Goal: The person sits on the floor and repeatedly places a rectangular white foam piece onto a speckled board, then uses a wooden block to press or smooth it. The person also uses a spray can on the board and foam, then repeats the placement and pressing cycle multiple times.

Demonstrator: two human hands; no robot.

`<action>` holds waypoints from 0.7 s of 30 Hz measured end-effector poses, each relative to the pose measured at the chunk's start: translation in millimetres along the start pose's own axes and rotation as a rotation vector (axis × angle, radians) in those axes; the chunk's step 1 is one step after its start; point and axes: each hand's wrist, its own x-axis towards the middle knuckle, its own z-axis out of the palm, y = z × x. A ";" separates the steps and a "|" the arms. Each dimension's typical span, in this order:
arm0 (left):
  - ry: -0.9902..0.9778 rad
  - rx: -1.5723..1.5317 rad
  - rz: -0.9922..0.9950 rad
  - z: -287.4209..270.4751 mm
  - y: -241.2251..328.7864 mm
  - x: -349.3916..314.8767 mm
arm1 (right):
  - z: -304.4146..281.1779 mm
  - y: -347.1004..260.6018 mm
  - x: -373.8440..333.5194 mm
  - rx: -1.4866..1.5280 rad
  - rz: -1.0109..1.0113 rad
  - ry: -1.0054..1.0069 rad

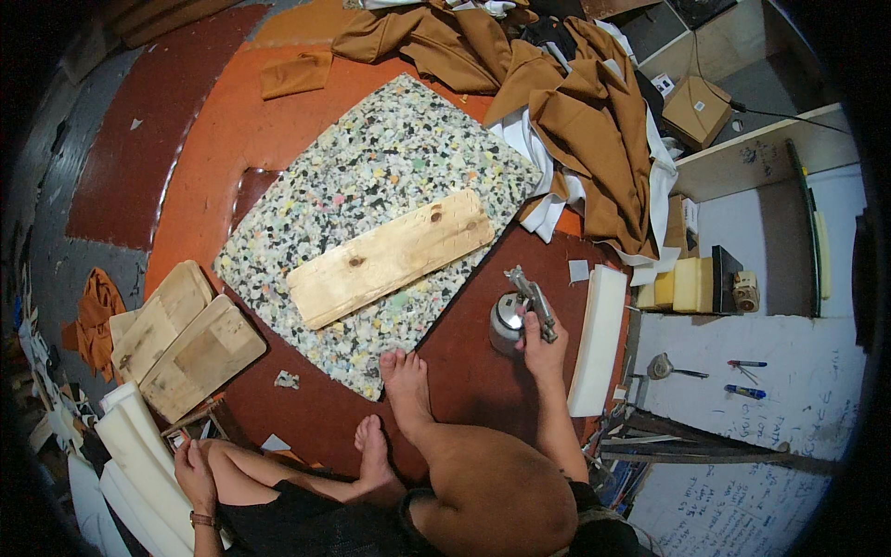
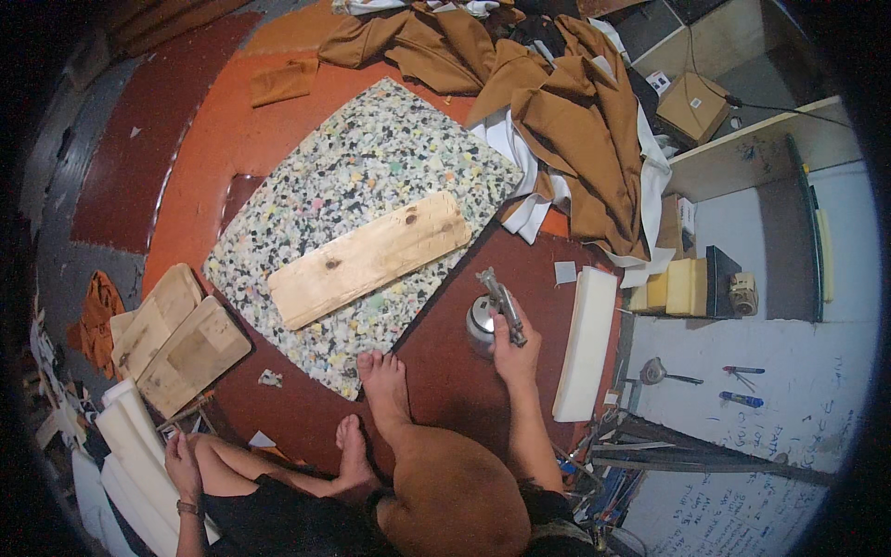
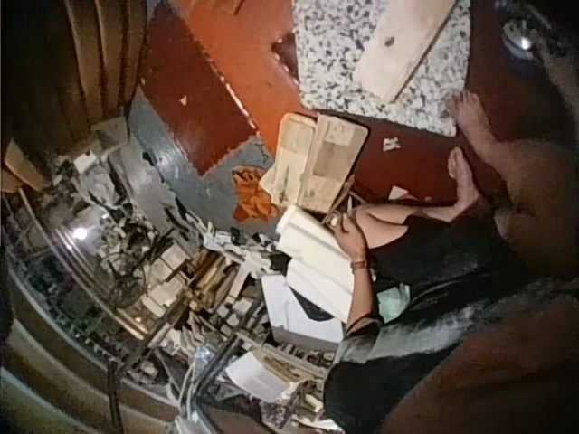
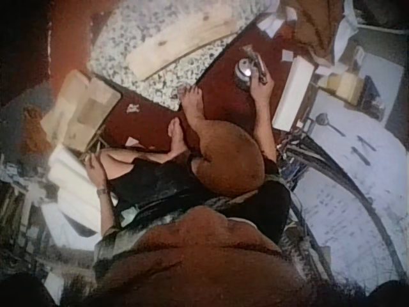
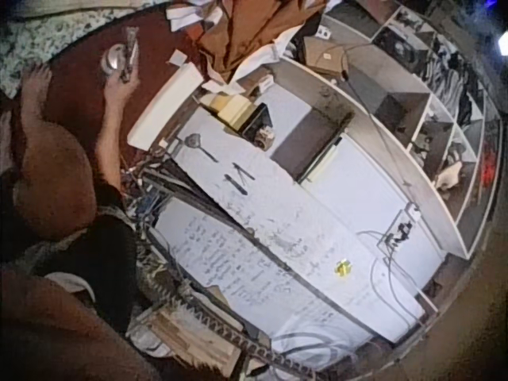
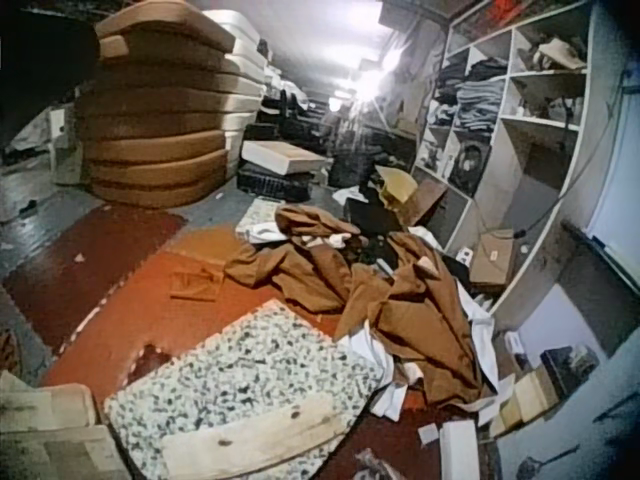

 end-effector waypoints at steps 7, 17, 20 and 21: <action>0.009 0.025 0.014 0.8 13.4 -1.3 | 0.8 7.6 8.0 -0.126 -0.163 0.086; 0.037 0.068 0.015 2.6 7.4 -1.4 | 22.6 3.6 -3.5 -0.107 -0.187 0.058; -0.015 0.062 -0.035 -0.2 13.6 -0.9 | 36.1 -8.3 -11.4 -0.070 -0.194 0.000; -0.038 0.062 -0.062 -1.9 18.0 -0.2 | 40.1 -10.8 -14.4 -0.068 -0.185 -0.031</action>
